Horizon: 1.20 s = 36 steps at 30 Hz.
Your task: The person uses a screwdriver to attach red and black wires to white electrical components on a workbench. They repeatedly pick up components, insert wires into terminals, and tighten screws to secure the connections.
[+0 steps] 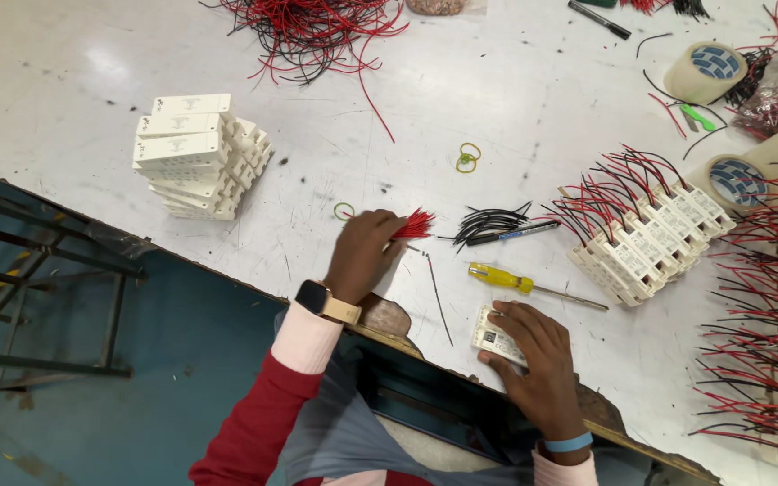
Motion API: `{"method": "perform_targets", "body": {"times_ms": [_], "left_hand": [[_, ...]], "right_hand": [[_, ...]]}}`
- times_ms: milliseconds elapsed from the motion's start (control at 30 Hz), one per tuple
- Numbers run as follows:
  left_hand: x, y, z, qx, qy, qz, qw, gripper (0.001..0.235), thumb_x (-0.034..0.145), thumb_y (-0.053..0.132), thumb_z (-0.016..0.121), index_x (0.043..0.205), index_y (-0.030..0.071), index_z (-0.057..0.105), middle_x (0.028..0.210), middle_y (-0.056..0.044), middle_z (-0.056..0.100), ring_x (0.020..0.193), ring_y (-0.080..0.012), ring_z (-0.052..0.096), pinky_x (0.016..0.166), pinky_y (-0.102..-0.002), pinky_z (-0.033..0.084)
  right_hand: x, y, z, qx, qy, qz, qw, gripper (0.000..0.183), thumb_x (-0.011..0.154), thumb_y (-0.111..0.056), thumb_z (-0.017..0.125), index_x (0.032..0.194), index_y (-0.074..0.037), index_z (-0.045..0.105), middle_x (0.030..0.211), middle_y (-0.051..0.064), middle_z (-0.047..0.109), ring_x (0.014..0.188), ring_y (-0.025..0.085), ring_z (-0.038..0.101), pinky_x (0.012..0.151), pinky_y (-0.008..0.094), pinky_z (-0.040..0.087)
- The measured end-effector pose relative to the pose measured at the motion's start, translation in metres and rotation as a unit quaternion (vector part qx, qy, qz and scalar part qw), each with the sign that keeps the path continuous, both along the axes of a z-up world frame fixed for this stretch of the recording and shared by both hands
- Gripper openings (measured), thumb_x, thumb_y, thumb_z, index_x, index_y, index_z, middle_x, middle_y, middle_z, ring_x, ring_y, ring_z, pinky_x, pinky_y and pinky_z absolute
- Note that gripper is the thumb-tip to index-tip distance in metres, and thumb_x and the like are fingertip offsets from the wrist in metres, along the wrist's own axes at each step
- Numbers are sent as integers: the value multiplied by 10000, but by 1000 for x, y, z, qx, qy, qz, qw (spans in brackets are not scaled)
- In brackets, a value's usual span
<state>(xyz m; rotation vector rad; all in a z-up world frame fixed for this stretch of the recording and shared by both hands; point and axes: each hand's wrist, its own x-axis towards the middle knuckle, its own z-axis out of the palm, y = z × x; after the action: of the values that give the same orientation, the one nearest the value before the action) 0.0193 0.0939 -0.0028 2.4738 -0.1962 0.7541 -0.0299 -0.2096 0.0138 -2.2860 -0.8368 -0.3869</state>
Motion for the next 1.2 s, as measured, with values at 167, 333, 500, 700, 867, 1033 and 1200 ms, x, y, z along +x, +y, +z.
{"method": "perform_targets", "body": {"times_ms": [167,333,500,700,867,1033,1200], "left_hand": [[-15,-17,-6,-3,-4,-19,1000,225,872,84,755,1092,52,718,1082,-100,707,1026,-305,642,917,-420,484],[-46,-29,-10,-76,-24,-41,996,269,848,67,770,1114,75,730,1125,-70,732,1098,-302,652,998,-414,475],[-51,-32,-12,-113,-13,-19,993,282,839,97,780,1116,74,733,1134,-83,720,1122,-314,619,1006,-421,464],[-52,-32,-5,-76,-24,40,996,257,894,165,731,1138,86,714,1110,-82,705,1139,-313,576,1130,-507,353],[-52,-33,-4,-70,-22,70,995,259,891,160,715,1143,103,720,1110,-72,700,1161,-303,578,1186,-552,286],[-52,-30,-8,-75,-87,59,992,316,904,176,731,1179,26,690,1187,-127,689,1227,-337,569,1187,-564,297],[-55,-39,-7,-504,-47,-13,862,370,987,215,686,1288,2,666,1164,-100,753,1094,-183,686,1001,-355,534]], "right_hand": [[0,-1,0,2,-6,-6,1000,475,756,-300,819,1182,-123,707,1343,31,664,1276,286,562,1057,431,414],[-4,3,8,1,-23,-16,1000,440,760,-284,818,1150,-109,715,1325,46,667,1278,306,552,1054,441,424],[9,25,17,25,-87,10,996,292,862,-193,766,1136,-104,720,1298,65,679,1286,318,571,1078,446,464],[116,138,12,-21,-108,113,988,151,928,-128,718,1076,-96,722,1076,68,689,1065,289,623,885,441,512],[162,195,-13,-176,-42,95,979,47,813,-111,746,818,-131,704,941,34,677,1043,260,596,878,420,487],[144,165,5,-147,-74,89,982,169,776,2,669,893,-118,645,918,46,674,969,299,604,812,454,466],[67,113,27,45,27,110,993,99,932,-56,650,1011,-98,608,948,89,681,892,321,667,740,422,526]]}}
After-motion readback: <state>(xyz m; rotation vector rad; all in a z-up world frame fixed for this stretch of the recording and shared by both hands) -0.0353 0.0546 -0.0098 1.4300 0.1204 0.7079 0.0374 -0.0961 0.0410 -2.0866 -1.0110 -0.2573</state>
